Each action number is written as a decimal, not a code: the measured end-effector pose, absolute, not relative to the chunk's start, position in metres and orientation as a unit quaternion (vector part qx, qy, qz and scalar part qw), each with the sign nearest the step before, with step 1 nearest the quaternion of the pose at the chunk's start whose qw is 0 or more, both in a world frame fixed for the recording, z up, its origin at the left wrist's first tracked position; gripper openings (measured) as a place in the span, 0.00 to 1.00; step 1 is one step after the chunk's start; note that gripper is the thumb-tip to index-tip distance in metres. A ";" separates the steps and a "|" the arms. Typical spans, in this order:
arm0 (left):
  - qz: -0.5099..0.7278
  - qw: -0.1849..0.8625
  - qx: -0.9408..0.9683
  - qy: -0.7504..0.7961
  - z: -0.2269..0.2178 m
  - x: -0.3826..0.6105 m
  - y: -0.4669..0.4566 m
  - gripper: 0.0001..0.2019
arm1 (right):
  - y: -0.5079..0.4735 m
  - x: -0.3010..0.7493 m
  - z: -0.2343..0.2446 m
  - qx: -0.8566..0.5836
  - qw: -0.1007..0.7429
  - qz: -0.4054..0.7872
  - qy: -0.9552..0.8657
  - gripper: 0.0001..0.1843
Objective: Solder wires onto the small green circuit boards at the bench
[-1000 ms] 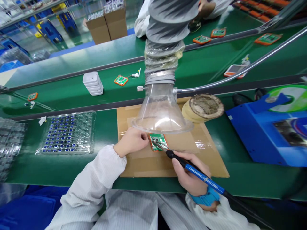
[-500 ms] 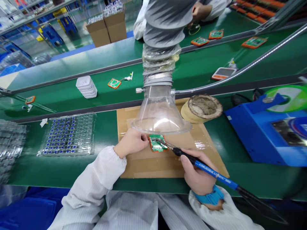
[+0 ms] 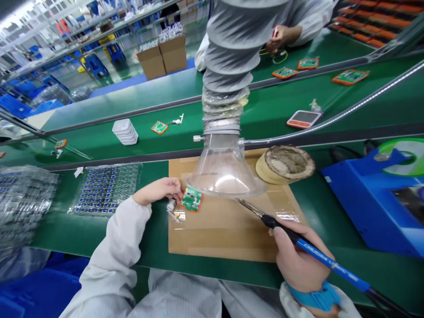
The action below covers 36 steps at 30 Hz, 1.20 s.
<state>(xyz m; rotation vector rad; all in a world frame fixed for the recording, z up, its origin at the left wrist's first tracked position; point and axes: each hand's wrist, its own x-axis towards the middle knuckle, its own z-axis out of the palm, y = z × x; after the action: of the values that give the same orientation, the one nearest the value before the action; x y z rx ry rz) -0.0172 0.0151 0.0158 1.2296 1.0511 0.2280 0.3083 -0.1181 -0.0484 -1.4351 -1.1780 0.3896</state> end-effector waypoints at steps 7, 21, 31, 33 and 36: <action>0.317 0.599 0.473 0.562 0.020 -0.044 0.096 0.08 | -0.117 0.307 -0.047 -0.611 0.575 0.200 -0.506 0.06; 0.036 0.123 0.582 0.803 0.006 -0.051 0.245 0.27 | -0.114 0.308 -0.038 -0.598 0.567 0.161 -0.543 0.05; -0.029 0.056 0.651 0.757 0.033 -0.074 0.173 0.08 | -0.115 0.308 -0.041 -0.596 0.577 0.163 -0.534 0.06; -0.020 0.041 0.684 0.728 0.039 -0.074 0.136 0.08 | -0.116 0.308 -0.042 -0.599 0.577 0.164 -0.530 0.06; -0.025 0.064 0.738 0.671 0.039 -0.067 0.075 0.05 | -0.117 0.308 -0.043 -0.594 0.580 0.171 -0.531 0.07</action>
<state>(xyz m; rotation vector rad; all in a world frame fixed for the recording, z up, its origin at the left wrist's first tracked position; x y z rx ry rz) -0.0674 0.0755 0.0389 2.2295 2.0263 -0.0758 0.3078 -0.1170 -0.0427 -1.3875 -1.2416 0.3998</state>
